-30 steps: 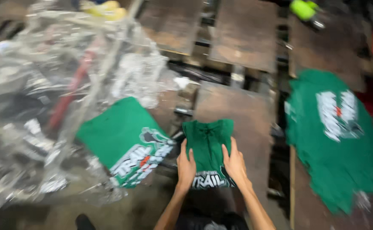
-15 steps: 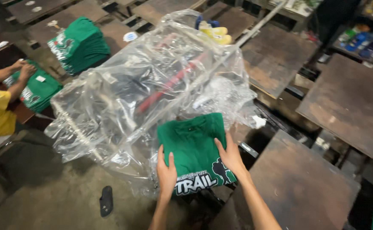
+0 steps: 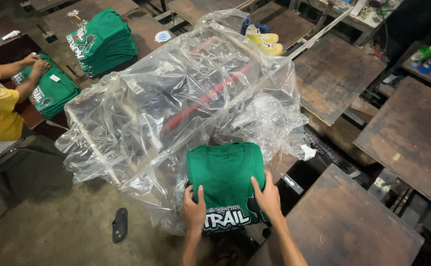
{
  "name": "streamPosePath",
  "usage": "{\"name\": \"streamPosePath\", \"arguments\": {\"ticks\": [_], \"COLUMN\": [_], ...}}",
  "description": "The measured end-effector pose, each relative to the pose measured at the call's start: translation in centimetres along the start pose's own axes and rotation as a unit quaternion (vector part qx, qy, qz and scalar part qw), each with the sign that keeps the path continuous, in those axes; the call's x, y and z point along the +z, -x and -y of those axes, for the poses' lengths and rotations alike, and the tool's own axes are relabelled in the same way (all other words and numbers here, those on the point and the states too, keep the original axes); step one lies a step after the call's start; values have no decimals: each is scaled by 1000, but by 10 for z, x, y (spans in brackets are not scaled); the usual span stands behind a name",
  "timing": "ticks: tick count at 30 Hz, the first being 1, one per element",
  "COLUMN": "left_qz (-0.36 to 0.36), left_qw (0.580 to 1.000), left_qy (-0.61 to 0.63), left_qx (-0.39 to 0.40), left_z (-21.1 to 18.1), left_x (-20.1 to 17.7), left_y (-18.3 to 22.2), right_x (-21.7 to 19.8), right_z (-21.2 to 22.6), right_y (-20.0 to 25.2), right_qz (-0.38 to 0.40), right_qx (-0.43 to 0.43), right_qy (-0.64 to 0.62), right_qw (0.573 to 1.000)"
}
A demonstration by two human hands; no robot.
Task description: The person folds green t-shirts by hand on a wooden table, aligning the sleeves and smoothing the fabric before placing them in a stack.
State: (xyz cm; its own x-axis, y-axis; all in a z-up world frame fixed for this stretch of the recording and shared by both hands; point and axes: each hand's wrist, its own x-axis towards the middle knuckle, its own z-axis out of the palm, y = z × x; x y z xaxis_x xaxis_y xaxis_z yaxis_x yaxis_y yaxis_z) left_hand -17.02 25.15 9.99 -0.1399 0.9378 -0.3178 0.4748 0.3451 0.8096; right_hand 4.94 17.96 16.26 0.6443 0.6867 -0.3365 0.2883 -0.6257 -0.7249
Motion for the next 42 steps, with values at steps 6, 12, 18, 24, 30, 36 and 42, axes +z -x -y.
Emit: {"name": "streamPosePath", "arguments": {"ticks": [6,12,18,24,30,36,42], "left_qz": [13,-23,-99,-88,-66,-63,-94], "left_qw": [998,990,984,984,982,976,977], "left_qy": [-29,-129,-102,27,31,87,86], "left_qx": [47,59,107,153,177,190,173], "left_z": [-39,-43,-45,-41,-34,-34,-27], "left_x": [-4,3,23,34,39,32,21], "left_y": [-23,-56,-85,-99,-102,-97,-101], "right_x": [-3,9,29,35,39,40,55], "right_z": [16,28,33,43,46,34,29], "right_y": [-31,-52,-63,-75,-73,-83,-92], "right_qz": [-21,-57,-142,-151,-163,-144,-163], "right_qx": [-88,-26,-37,-72,-133,-125,-218], "right_qy": [-19,118,207,110,58,12,-4], "right_qw": [996,991,967,980,976,982,962]}}
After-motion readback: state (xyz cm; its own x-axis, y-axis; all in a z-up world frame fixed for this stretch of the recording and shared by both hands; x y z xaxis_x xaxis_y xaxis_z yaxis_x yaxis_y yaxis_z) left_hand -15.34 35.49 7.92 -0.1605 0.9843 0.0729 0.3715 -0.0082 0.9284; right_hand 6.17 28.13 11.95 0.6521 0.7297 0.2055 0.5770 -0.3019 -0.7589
